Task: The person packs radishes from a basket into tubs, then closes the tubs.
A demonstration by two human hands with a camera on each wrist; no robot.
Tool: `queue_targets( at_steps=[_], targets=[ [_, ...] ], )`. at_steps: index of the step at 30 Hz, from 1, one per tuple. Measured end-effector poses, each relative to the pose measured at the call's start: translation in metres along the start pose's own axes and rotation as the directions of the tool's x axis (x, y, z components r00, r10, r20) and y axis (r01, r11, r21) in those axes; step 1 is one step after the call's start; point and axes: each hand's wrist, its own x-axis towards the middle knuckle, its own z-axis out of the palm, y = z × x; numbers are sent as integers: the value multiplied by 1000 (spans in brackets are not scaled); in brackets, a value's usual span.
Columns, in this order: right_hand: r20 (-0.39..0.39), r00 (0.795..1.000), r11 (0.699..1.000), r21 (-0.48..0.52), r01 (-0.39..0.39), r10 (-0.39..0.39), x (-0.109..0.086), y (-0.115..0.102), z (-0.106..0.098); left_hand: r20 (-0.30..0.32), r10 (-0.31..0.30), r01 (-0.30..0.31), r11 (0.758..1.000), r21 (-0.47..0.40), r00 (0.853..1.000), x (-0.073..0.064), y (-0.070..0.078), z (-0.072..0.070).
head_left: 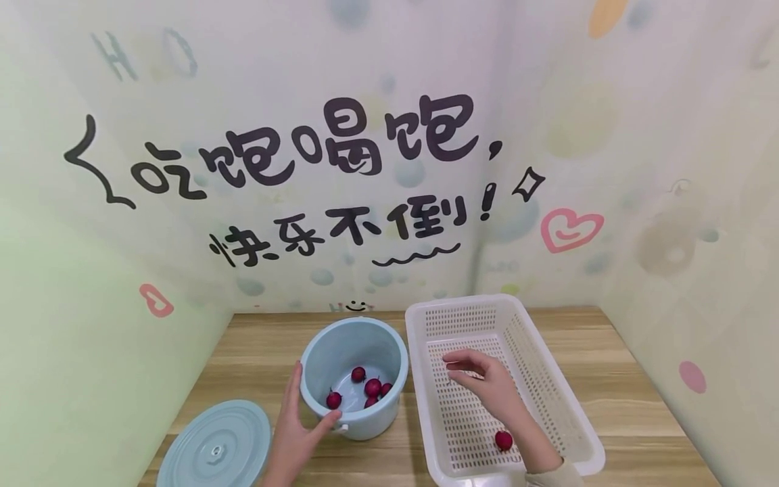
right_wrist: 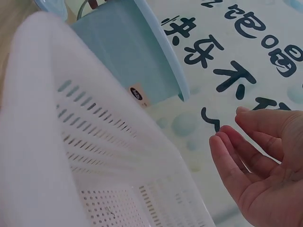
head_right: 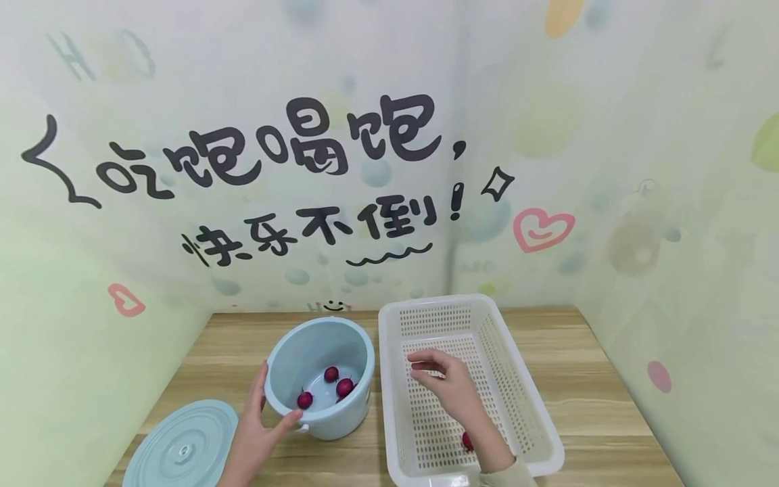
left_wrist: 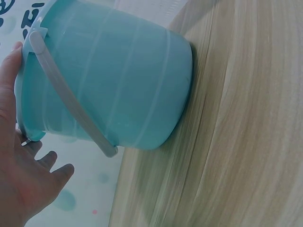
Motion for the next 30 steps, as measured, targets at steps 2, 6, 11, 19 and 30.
queue_targets(
  at_steps=[2, 6, 11, 19, 30],
  targets=[
    [-7, 1000, 1000, -7, -6, 6, -3, 1, -4, -1, 2, -2, 1000, 3, 1000, 0, -1, 0],
    [-23, 1000, 999, -27, -22, 21, -8, 5, -12, 2, 0, 0, 1000, 5, 1000, 1, -1, -1],
    [-31, 998, 998, -35, -48, 47, -14, 16, -20, 6, -1, 1, 1000, 6, 1000, 1, 0, -1],
    [-42, 988, 987, -61, -152, 149, -24, 31, -31, -5, 41, -41, 999, -5, 999, -1, 2, -2],
    [71, 949, 951, -67, -303, 307, -35, 54, -51, -1, 29, -29, 1000, 2, 1000, -1, 1, -2]
  ],
)
